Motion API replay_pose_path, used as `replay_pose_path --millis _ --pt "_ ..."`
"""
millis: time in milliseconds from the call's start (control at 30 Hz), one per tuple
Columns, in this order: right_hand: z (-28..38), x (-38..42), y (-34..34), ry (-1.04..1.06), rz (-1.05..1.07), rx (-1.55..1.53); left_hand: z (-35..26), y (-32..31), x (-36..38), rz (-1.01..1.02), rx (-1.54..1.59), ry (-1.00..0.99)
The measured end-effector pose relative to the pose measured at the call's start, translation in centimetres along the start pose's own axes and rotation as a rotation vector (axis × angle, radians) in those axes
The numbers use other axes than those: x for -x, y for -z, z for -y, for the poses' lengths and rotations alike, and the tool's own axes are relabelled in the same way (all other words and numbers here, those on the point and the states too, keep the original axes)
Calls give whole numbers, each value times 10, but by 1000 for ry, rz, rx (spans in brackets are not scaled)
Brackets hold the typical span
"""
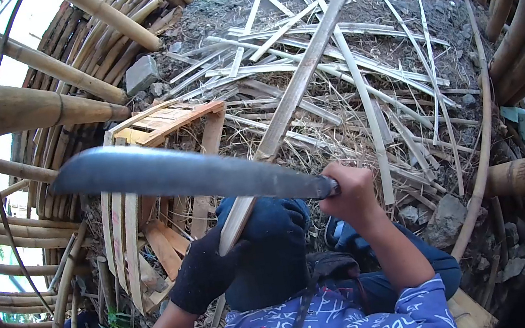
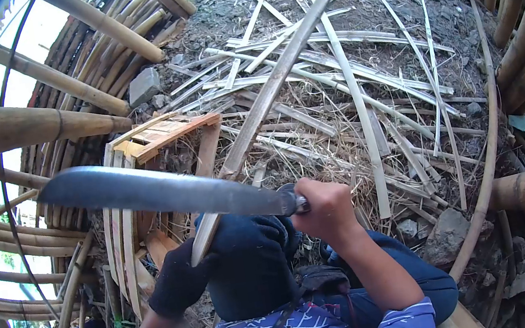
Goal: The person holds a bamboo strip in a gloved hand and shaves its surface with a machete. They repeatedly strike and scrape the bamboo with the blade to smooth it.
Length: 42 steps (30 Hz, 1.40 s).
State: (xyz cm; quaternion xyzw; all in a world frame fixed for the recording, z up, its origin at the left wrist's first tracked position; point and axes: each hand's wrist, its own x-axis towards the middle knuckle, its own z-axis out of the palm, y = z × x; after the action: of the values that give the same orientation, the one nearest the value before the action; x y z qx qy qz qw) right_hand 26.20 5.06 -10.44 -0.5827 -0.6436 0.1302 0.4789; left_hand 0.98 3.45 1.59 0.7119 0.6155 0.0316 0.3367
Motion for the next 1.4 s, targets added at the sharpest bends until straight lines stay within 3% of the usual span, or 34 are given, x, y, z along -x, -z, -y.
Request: replay_pose_path --millis 133,267,433,600,667,767,833,967,1133,1200,1300,1400 --pt "-2 -11 -7 82 12 5 -4 -4 2 -105 101 -30" --pt "-33 -24 -16 58 16 80 -2 -2 2 -69 76 23" --pt "-103 -26 -3 -215 -97 345 -6 0 3 -95 112 80" --pt "-59 -18 -2 -261 -58 83 -4 -2 1 -77 53 21" --pt "-32 -17 -6 3 -24 -26 -6 -1 1 -40 14 10" --pt "-13 -26 -5 78 135 163 -8 -2 1 -17 -20 -1" --pt "-49 -27 -16 -3 96 202 -11 -2 3 -41 14 96" --pt "-100 -35 7 -252 -57 305 -4 -2 6 -103 79 100" --pt "-58 -20 2 -240 -79 -69 -3 -4 0 -63 -7 -21" --pt "-17 -24 -2 -90 -44 -145 -10 -2 -1 -22 -55 -12" --pt "7 -25 -8 16 86 -1 -13 -6 0 -24 -75 -13" --pt "-18 -29 -8 -69 62 131 -19 -8 4 -71 -34 30"
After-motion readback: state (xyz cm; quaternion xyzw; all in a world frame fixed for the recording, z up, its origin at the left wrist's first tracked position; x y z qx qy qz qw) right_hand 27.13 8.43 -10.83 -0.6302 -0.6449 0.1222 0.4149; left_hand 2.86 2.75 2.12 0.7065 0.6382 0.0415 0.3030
